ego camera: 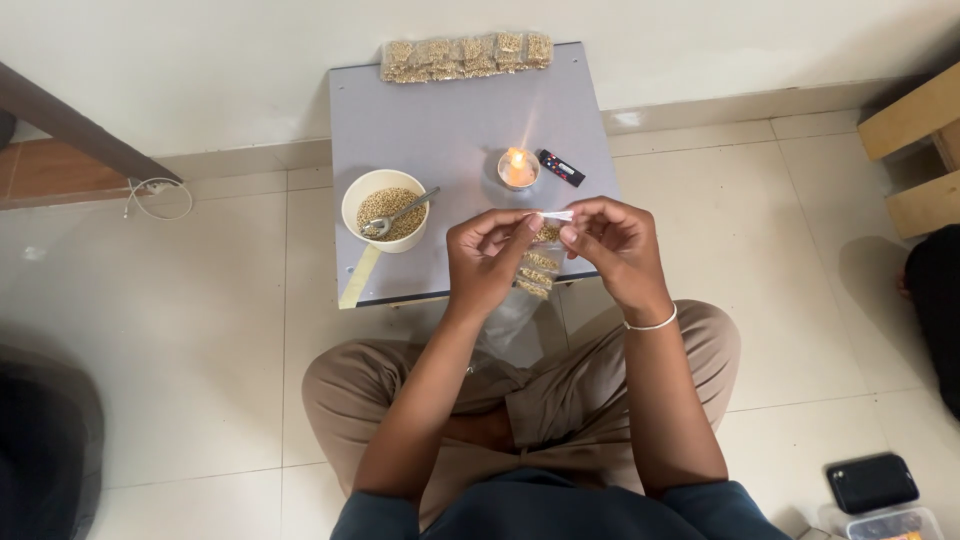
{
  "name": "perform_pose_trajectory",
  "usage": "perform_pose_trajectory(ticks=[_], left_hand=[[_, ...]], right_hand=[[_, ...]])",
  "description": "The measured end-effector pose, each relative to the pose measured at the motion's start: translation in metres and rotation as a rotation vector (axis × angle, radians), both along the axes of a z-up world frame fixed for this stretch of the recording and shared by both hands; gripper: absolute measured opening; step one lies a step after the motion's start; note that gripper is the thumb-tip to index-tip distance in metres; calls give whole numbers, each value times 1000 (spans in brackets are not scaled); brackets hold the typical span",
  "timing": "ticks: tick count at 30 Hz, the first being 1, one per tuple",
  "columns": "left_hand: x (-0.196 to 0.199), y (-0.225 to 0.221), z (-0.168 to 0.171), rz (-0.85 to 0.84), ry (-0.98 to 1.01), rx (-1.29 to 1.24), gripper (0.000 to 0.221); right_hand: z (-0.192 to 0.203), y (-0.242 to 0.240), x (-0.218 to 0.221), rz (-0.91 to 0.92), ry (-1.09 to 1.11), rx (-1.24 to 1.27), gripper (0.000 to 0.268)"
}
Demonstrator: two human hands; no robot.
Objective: Filling small plastic pouches with grains and sealing them using heat from a candle.
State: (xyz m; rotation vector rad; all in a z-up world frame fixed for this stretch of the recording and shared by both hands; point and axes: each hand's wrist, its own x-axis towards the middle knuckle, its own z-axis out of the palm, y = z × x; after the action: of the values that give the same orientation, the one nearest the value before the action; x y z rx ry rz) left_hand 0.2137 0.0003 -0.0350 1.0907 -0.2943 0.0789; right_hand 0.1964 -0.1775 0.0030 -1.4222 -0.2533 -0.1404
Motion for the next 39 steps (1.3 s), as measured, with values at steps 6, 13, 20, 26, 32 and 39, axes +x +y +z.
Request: perform_pose_trajectory(ticks=[6, 13, 20, 26, 32, 39], left_hand=[[-7, 0, 19, -22, 19, -10, 28], [1, 2, 10, 0, -66, 57, 16], [8, 6, 2, -14, -14, 56, 18], [16, 9, -13, 1, 91, 44, 21], [21, 11, -25, -28, 141, 37, 21], [28, 10, -28, -3, 168, 50, 20]], right_hand=[[-7, 2, 8, -53, -17, -36, 4], [2, 0, 10, -26, -29, -78, 7], [-1, -3, 14, -33, -52, -99, 7], [-28, -2, 23, -60, 23, -64, 7], [-37, 0, 30, -88, 61, -78, 7], [-48, -1, 41, -99, 108, -80, 8]])
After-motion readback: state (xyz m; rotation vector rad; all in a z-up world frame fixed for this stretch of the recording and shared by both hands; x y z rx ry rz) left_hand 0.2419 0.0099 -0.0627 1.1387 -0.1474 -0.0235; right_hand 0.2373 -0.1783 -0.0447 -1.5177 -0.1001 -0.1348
